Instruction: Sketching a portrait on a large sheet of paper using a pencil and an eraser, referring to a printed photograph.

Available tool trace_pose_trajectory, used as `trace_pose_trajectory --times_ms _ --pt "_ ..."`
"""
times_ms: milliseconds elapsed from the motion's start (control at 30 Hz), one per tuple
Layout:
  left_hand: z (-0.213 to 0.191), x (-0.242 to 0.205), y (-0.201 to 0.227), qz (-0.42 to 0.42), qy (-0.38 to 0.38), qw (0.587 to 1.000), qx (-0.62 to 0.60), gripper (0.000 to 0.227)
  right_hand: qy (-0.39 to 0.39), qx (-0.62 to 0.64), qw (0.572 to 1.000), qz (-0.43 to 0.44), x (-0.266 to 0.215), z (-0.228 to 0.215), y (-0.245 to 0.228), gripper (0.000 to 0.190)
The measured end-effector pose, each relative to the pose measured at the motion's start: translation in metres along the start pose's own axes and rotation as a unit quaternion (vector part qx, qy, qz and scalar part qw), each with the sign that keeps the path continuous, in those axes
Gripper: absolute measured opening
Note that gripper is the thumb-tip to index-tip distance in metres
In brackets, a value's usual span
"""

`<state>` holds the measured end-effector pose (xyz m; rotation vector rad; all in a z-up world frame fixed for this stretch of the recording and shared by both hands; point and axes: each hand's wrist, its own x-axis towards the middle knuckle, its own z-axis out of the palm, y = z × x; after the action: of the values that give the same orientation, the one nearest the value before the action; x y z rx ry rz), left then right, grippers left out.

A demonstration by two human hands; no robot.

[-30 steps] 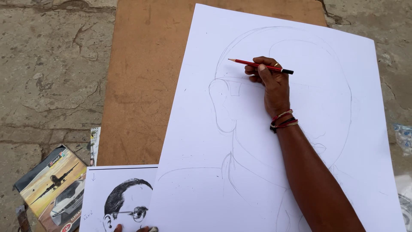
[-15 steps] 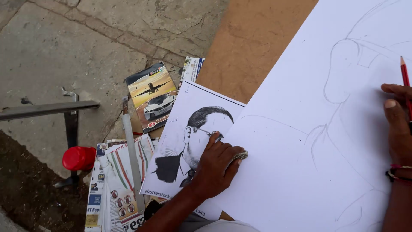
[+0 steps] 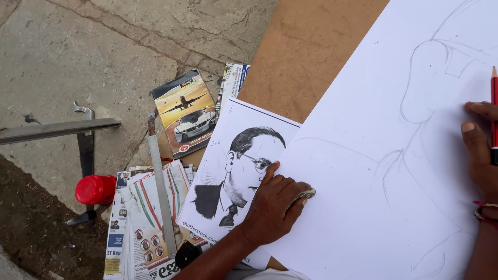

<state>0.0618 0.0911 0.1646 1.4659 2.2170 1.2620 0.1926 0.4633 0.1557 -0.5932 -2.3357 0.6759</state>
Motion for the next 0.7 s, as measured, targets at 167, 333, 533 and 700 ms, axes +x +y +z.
trace_pose_trajectory --times_ms 167,333,533,700 --pt "0.002 0.003 -0.002 -0.040 -0.012 0.999 -0.011 0.020 -0.010 -0.058 0.998 -0.010 0.000 0.006 0.011 0.019" --pt "0.001 0.005 -0.005 -0.045 -0.027 0.999 -0.002 0.020 0.007 0.004 1.000 0.008 0.005 0.004 -0.008 0.020" --pt "-0.002 0.032 -0.003 0.014 -0.023 0.999 0.027 0.021 0.041 0.049 0.996 0.056 0.002 -0.011 -0.039 0.026" --pt "-0.005 0.158 0.013 0.073 0.033 0.994 0.068 0.022 0.027 -0.020 0.996 0.082 0.017 -0.010 -0.044 0.037"
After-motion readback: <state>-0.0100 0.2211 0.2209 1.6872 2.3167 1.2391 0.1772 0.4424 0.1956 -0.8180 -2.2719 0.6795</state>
